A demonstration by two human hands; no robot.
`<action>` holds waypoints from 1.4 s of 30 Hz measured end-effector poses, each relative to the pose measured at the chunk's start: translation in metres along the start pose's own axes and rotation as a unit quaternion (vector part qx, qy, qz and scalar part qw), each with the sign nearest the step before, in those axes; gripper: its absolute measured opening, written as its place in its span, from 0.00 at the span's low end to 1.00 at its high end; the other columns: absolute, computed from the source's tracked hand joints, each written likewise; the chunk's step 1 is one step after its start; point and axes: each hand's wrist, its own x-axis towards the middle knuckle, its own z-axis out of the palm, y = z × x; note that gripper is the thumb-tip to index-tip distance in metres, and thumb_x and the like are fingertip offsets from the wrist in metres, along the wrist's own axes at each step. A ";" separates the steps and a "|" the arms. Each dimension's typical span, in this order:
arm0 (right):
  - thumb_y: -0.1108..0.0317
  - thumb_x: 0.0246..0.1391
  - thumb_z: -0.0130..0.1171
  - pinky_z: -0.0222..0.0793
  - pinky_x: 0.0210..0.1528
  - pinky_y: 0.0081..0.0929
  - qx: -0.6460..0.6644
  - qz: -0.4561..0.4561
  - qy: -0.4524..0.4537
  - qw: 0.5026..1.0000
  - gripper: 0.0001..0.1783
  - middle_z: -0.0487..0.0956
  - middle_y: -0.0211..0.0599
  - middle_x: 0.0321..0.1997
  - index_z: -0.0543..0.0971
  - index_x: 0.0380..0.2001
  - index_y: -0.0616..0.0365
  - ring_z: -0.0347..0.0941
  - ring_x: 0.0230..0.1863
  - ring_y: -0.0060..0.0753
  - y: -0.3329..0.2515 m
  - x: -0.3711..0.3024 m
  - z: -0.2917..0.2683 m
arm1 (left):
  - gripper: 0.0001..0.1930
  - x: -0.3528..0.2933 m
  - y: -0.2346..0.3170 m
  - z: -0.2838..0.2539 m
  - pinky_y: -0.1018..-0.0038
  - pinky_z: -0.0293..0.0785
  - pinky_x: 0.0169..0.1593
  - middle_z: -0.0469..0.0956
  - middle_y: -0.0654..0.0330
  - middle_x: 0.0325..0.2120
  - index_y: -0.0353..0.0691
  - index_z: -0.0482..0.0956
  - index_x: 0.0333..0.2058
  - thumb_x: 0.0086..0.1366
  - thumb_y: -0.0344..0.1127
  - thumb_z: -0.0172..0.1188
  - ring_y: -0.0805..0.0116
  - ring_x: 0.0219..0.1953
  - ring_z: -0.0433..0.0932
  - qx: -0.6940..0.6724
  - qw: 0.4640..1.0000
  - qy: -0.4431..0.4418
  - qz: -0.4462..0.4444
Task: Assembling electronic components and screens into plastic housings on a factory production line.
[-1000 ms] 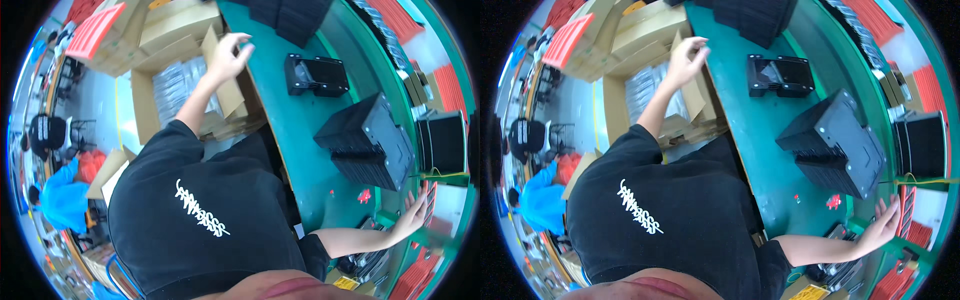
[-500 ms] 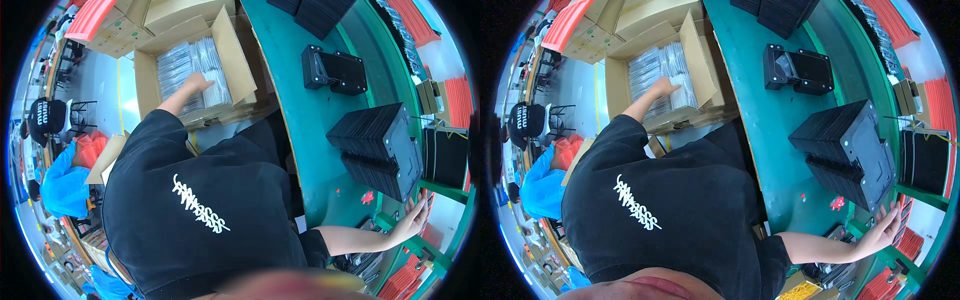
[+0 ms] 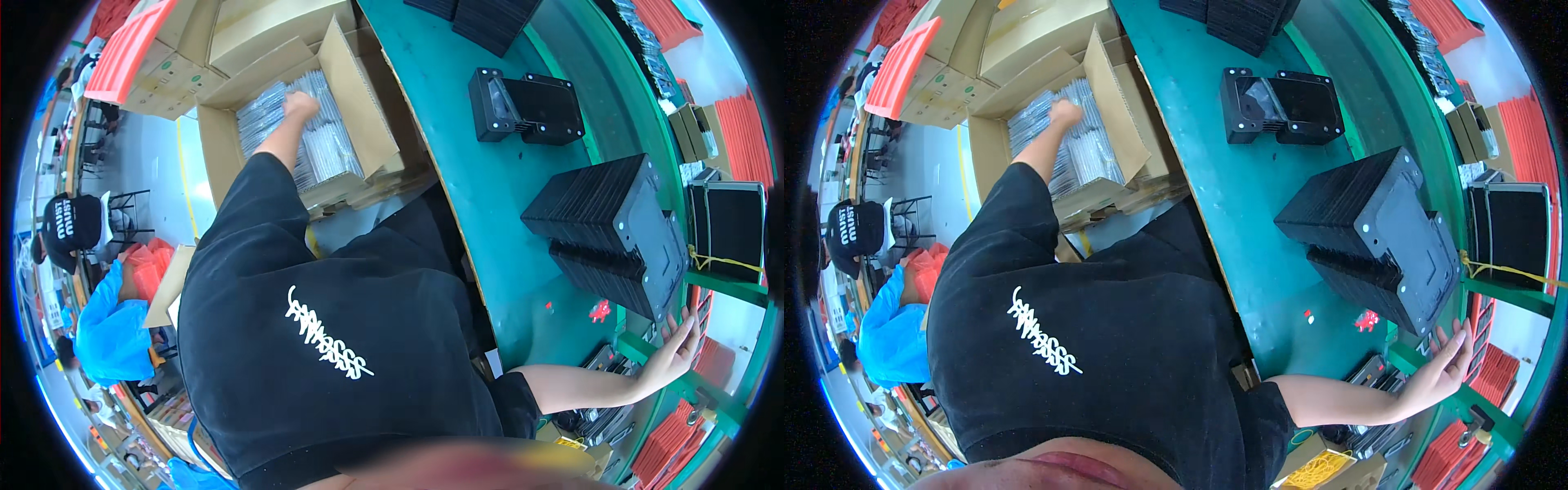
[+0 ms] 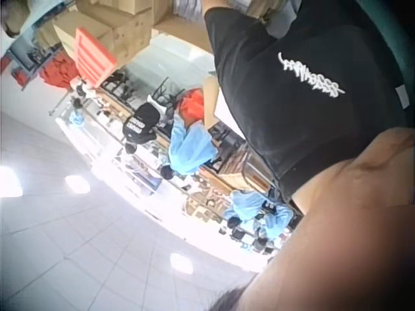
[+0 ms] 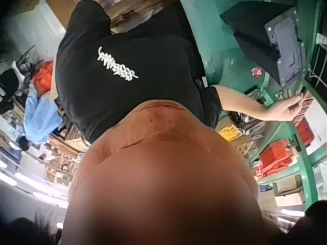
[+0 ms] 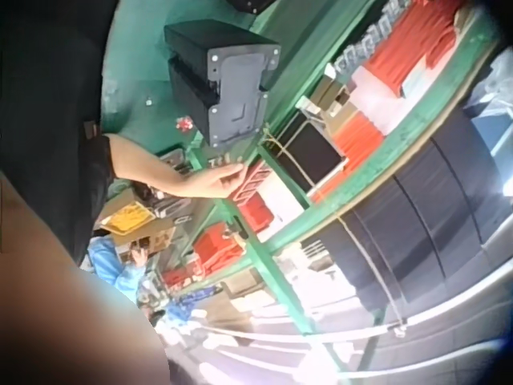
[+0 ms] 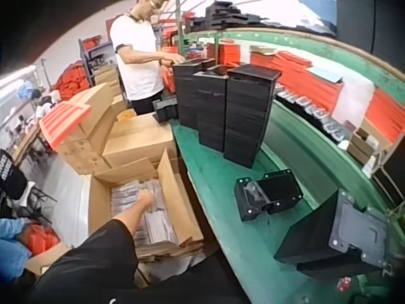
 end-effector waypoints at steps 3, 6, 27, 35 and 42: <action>0.55 0.72 0.52 0.73 0.47 0.22 -0.012 0.003 0.002 1.000 0.23 0.83 0.39 0.57 0.77 0.62 0.59 0.81 0.48 0.27 -0.003 -0.001 -0.002 | 0.36 0.036 -0.018 0.013 0.58 0.70 0.65 0.66 0.46 0.68 0.28 0.65 0.66 0.62 0.41 0.59 0.48 0.65 0.70 0.029 0.999 -0.027 0.006; 0.55 0.73 0.52 0.73 0.48 0.23 -0.026 -0.009 -0.004 1.000 0.24 0.83 0.39 0.57 0.77 0.61 0.59 0.81 0.48 0.27 -0.004 0.004 -0.002 | 0.37 0.067 -0.053 0.022 0.59 0.71 0.65 0.68 0.45 0.67 0.31 0.62 0.68 0.63 0.41 0.58 0.49 0.65 0.71 0.030 0.998 0.036 0.029; 0.57 0.73 0.51 0.68 0.55 0.23 -0.082 -0.049 -0.023 0.995 0.23 0.83 0.40 0.54 0.78 0.60 0.64 0.76 0.52 0.24 -0.030 -0.006 0.016 | 0.48 0.067 -0.019 0.001 0.57 0.58 0.73 0.58 0.44 0.72 0.40 0.58 0.72 0.63 0.67 0.55 0.48 0.73 0.58 -0.023 0.987 0.006 0.157; 0.58 0.73 0.51 0.67 0.57 0.24 -0.073 -0.027 -0.034 0.996 0.23 0.83 0.41 0.54 0.78 0.60 0.64 0.76 0.53 0.24 -0.035 -0.012 0.013 | 0.48 0.081 -0.008 -0.020 0.59 0.60 0.73 0.58 0.46 0.72 0.44 0.62 0.71 0.60 0.71 0.55 0.49 0.74 0.58 -0.031 0.984 -0.150 0.086; 0.58 0.73 0.51 0.69 0.56 0.25 -0.091 -0.042 -0.024 0.995 0.22 0.83 0.41 0.53 0.79 0.59 0.62 0.76 0.52 0.24 -0.044 -0.013 0.019 | 0.47 0.013 -0.026 -0.037 0.56 0.65 0.69 0.68 0.40 0.65 0.41 0.69 0.65 0.54 0.66 0.66 0.47 0.67 0.67 -0.068 0.994 0.023 0.078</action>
